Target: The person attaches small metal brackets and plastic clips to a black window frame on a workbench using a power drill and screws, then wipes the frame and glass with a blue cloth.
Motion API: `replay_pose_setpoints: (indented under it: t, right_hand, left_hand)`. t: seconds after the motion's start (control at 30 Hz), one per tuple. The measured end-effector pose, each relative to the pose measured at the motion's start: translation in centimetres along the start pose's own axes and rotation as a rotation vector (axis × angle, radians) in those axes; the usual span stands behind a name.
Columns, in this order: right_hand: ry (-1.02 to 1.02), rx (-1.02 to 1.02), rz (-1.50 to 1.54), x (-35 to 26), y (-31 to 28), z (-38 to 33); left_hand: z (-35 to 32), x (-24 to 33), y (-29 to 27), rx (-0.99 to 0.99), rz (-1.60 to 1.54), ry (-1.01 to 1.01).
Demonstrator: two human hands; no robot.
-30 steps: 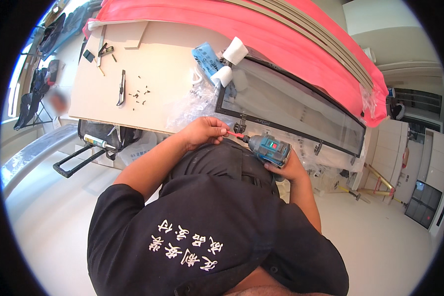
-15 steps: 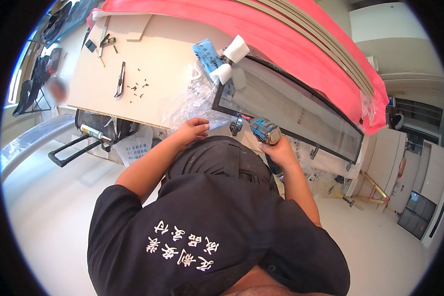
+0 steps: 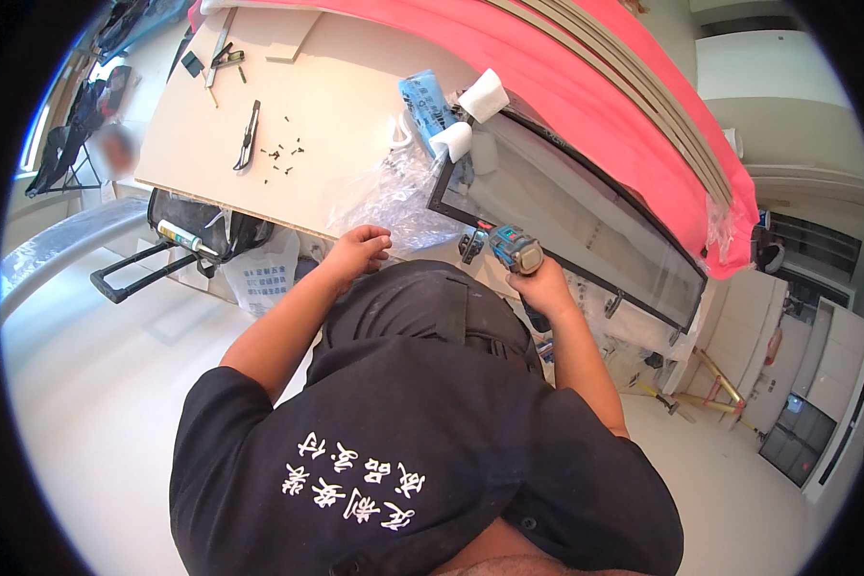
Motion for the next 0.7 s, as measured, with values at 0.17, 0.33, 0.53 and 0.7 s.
replay_pose_setpoints:
  t: [0.17,0.33,0.53,0.7]
  right_hand:
    - [0.032,0.018,-0.154,-3.2,-1.2,0.6]
    - [0.128,-0.054,-0.151,-5.0,-1.3,1.1]
    - [0.139,-0.073,-0.103,-2.2,-0.9,2.3]
    - [0.164,-0.08,-0.111,-2.8,-0.6,2.6]
  left_hand:
    - [0.2,1.3,0.0,0.001,0.02,0.026]
    - [0.2,1.6,-0.8,-0.03,0.032,0.027]
    - [-0.2,1.1,-1.9,-0.037,0.019,0.023]
    - [-0.7,1.1,-2.3,-0.034,0.057,0.015]
Point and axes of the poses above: each hand's wrist, its own z-axis towards the middle knuckle, its own y-axis out of the palm, x = y × z, the point moved 6 cm from there along z, towards the middle knuckle, and after that the axes turned 9 degrees about -x, right-handed, at the moved point
